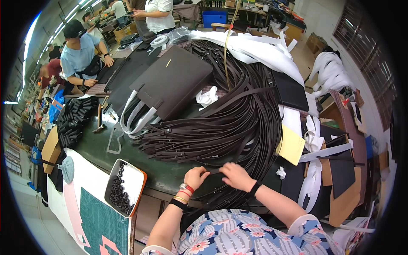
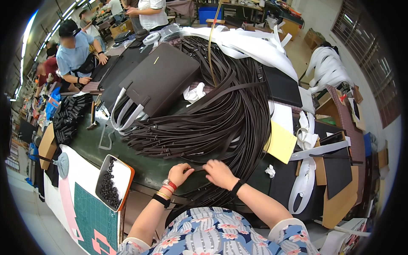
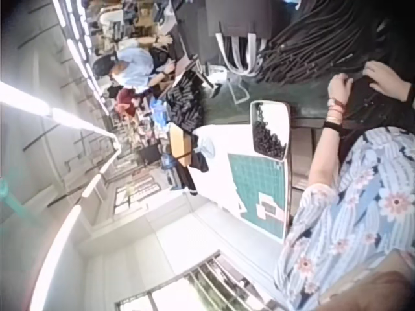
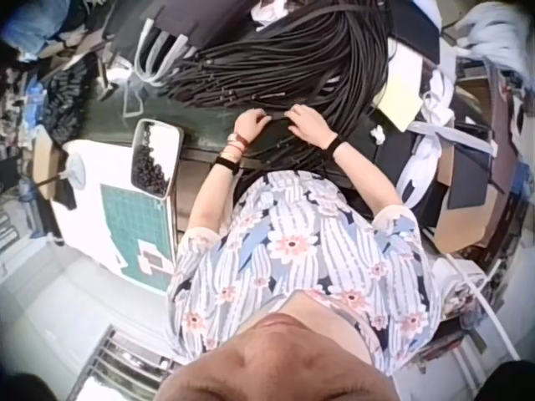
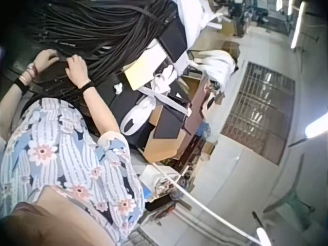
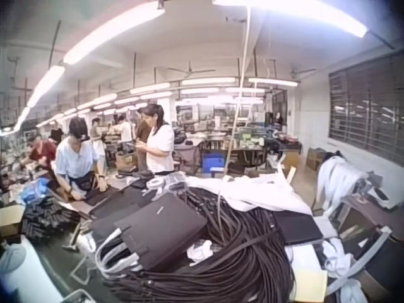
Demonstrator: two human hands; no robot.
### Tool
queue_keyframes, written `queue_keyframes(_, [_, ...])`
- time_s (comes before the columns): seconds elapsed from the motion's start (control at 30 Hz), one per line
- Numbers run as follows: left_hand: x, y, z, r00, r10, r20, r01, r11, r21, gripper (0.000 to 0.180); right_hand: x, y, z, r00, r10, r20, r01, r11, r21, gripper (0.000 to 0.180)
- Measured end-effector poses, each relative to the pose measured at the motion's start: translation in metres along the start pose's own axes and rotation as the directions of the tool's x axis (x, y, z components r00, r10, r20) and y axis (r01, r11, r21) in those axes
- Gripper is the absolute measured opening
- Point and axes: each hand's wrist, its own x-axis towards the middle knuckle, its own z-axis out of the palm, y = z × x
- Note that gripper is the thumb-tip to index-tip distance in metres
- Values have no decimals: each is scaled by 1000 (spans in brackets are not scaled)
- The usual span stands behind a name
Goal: The person attaches small black plastic hardware pieces to the ends of long dark leather straps. They pick up a strap, slide a plastic piece onto the end, and place the finished strap onto a growing pile on the table. The task is performed by hand without tools in a factory setting.
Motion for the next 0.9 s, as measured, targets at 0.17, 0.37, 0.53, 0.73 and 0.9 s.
queue_keyframes(0.17, [-7, 14, 9, 988, -5, -157, 49, 960, 274, 17, -50, -3, 29, 953, -31, 301, 74, 988, -135, 13])
queue_keyframes(0.37, [-18, 19, 9, 968, 194, 159, -214, 970, 117, 22, -62, -6, 27, 972, 85, 221, -65, 993, -93, 14])
queue_keyframes(0.53, [-26, 17, 22, 935, 256, 244, -299, 941, 161, 20, -54, -10, 10, 941, 153, 301, -155, 988, -19, 15])
queue_keyframes(0.73, [14, 5, 16, 994, 99, 44, -109, 901, 420, 14, -50, -5, 10, 982, 104, 158, -117, 990, 78, 15])
queue_keyframes(0.9, [7, -7, -17, 988, -128, -81, 117, 985, -129, 17, -33, -12, 13, 971, 148, 186, -158, 987, 37, 19])
